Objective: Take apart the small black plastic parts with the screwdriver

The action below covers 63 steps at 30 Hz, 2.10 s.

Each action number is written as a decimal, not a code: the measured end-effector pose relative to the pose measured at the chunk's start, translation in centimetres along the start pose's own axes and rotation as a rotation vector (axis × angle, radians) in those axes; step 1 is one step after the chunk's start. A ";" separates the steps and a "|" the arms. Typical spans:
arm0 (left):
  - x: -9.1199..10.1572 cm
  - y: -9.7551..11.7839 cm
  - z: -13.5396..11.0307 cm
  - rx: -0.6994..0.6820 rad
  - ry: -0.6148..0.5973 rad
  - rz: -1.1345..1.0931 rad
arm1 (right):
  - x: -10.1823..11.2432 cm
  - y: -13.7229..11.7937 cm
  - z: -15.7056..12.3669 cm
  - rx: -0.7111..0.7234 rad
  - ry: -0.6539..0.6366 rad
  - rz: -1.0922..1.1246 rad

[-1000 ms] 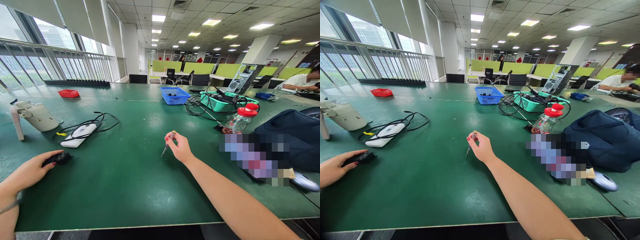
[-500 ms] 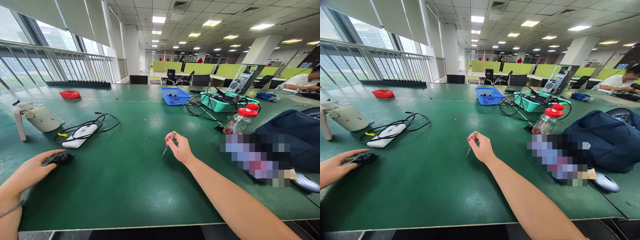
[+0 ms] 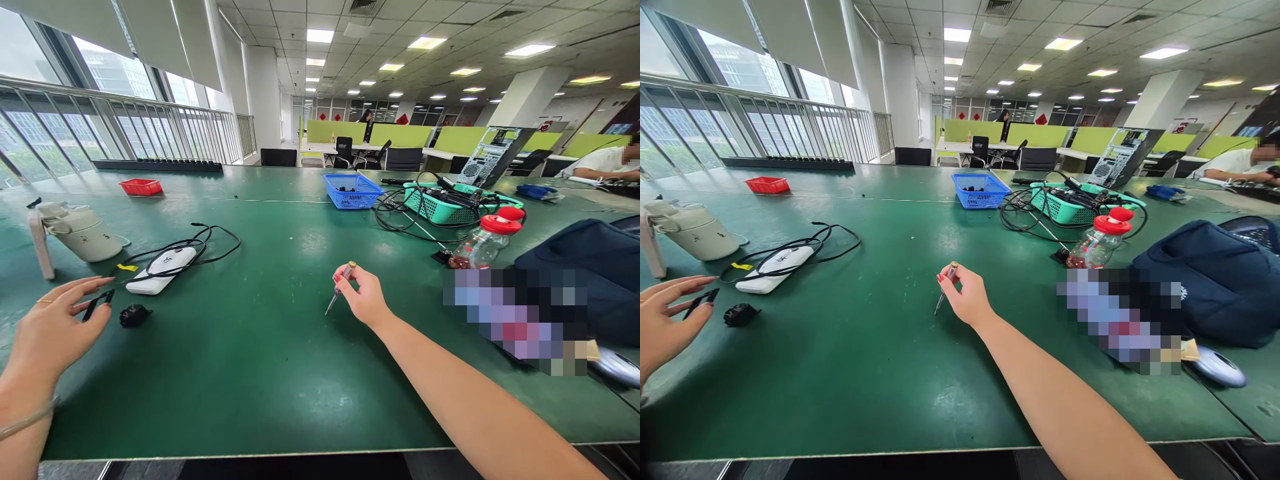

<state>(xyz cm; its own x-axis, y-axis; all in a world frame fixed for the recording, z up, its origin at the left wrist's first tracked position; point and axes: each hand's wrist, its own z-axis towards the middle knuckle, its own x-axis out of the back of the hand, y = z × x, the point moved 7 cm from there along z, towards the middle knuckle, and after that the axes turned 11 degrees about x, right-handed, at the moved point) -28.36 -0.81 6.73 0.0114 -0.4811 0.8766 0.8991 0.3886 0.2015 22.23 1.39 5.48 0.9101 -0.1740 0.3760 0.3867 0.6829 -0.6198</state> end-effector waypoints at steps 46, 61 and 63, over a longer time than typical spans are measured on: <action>-2.8 31.8 -11.7 -0.873 -0.590 -0.375 | 1.2 0.4 -0.2 0.008 0.177 0.050; -7.6 32.7 -11.1 -0.711 -0.701 -0.591 | 0.5 -1.0 -0.4 0.077 0.058 0.055; -7.9 32.7 -11.0 -0.683 -0.731 -0.607 | 0.4 -1.3 -0.3 0.098 0.038 0.025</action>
<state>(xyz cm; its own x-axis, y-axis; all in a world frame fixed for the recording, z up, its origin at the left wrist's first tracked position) 5.78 7.08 1.65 -0.5555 0.2101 0.8046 0.7214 -0.3594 0.5919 22.16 0.20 6.27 0.9248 -0.1817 0.3343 0.3495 0.7529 -0.5577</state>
